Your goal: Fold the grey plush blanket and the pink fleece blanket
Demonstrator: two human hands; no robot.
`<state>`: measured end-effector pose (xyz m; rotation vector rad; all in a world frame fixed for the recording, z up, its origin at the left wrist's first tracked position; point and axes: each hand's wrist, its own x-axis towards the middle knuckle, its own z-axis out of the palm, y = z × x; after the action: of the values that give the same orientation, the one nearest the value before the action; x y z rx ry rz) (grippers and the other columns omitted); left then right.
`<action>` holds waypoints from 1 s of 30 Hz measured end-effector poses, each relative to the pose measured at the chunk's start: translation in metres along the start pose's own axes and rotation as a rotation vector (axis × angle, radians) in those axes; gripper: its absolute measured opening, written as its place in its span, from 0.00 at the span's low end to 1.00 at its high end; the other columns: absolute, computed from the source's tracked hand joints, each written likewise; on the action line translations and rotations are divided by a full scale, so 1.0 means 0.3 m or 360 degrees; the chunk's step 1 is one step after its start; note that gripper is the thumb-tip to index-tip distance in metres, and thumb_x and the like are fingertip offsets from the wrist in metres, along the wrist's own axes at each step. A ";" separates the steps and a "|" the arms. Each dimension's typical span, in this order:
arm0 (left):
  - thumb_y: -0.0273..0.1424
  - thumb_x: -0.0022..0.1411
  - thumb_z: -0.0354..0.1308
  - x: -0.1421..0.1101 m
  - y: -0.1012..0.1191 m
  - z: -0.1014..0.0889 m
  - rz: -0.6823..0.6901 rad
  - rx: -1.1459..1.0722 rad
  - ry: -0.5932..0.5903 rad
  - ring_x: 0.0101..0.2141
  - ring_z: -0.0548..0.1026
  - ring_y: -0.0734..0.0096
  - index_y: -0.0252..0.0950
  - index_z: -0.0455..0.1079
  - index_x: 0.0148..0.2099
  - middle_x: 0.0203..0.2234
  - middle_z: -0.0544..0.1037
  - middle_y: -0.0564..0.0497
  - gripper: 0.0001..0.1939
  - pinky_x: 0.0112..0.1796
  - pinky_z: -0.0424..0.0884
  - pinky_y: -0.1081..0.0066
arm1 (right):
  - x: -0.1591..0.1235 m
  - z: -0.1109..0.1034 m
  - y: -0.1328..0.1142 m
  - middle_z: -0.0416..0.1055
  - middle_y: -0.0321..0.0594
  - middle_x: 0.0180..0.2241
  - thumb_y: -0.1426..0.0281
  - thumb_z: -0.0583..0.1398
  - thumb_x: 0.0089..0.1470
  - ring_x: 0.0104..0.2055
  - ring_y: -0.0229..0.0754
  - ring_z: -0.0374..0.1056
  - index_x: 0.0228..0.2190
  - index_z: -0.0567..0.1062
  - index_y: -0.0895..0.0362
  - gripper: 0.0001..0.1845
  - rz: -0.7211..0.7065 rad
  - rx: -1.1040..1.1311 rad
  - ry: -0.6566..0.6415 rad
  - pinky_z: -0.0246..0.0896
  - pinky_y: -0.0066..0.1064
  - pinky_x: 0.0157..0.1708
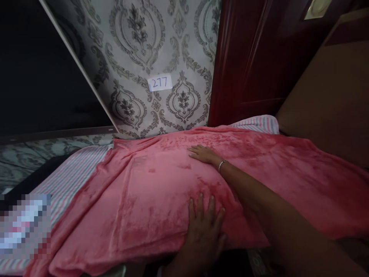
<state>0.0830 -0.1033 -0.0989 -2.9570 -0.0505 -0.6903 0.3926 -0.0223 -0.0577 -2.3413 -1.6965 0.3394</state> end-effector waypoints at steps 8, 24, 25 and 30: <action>0.47 0.68 0.55 -0.005 0.001 0.013 0.0009 -0.0018 0.0010 0.71 0.42 0.30 0.40 0.55 0.74 0.74 0.47 0.39 0.37 0.65 0.42 0.32 | 0.009 0.006 -0.004 0.46 0.43 0.73 0.46 0.43 0.68 0.75 0.57 0.41 0.71 0.55 0.47 0.37 0.0096 -0.0016 0.0024 0.37 0.59 0.70; 0.32 0.67 0.55 -0.014 -0.069 -0.126 -0.0099 -0.0259 -0.0012 0.70 0.54 0.48 0.42 0.62 0.69 0.70 0.60 0.42 0.29 0.67 0.48 0.39 | -0.614 0.117 -0.181 0.43 0.41 0.74 0.47 0.44 0.69 0.75 0.61 0.38 0.71 0.54 0.44 0.35 0.0207 0.0033 0.0417 0.41 0.63 0.68; 0.32 0.69 0.53 -0.031 -0.103 -0.156 -0.0176 -0.0216 -0.0005 0.70 0.55 0.49 0.42 0.63 0.69 0.70 0.61 0.42 0.28 0.68 0.47 0.38 | -0.632 0.144 -0.172 0.43 0.42 0.74 0.47 0.45 0.68 0.75 0.61 0.39 0.71 0.56 0.45 0.35 0.0232 0.0039 0.0439 0.42 0.63 0.68; 0.37 0.72 0.48 -0.152 -0.287 -0.257 -0.0752 0.0128 -0.0059 0.69 0.56 0.41 0.39 0.61 0.71 0.70 0.59 0.36 0.28 0.64 0.45 0.29 | -0.638 0.241 -0.129 0.46 0.45 0.73 0.50 0.44 0.69 0.74 0.55 0.46 0.69 0.60 0.51 0.35 0.0175 0.0144 0.0638 0.47 0.55 0.70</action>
<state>0.0034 -0.0266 -0.0423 -2.8949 -0.7790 -0.6578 0.2768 -0.1890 -0.1038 -2.2527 -1.3403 -0.0360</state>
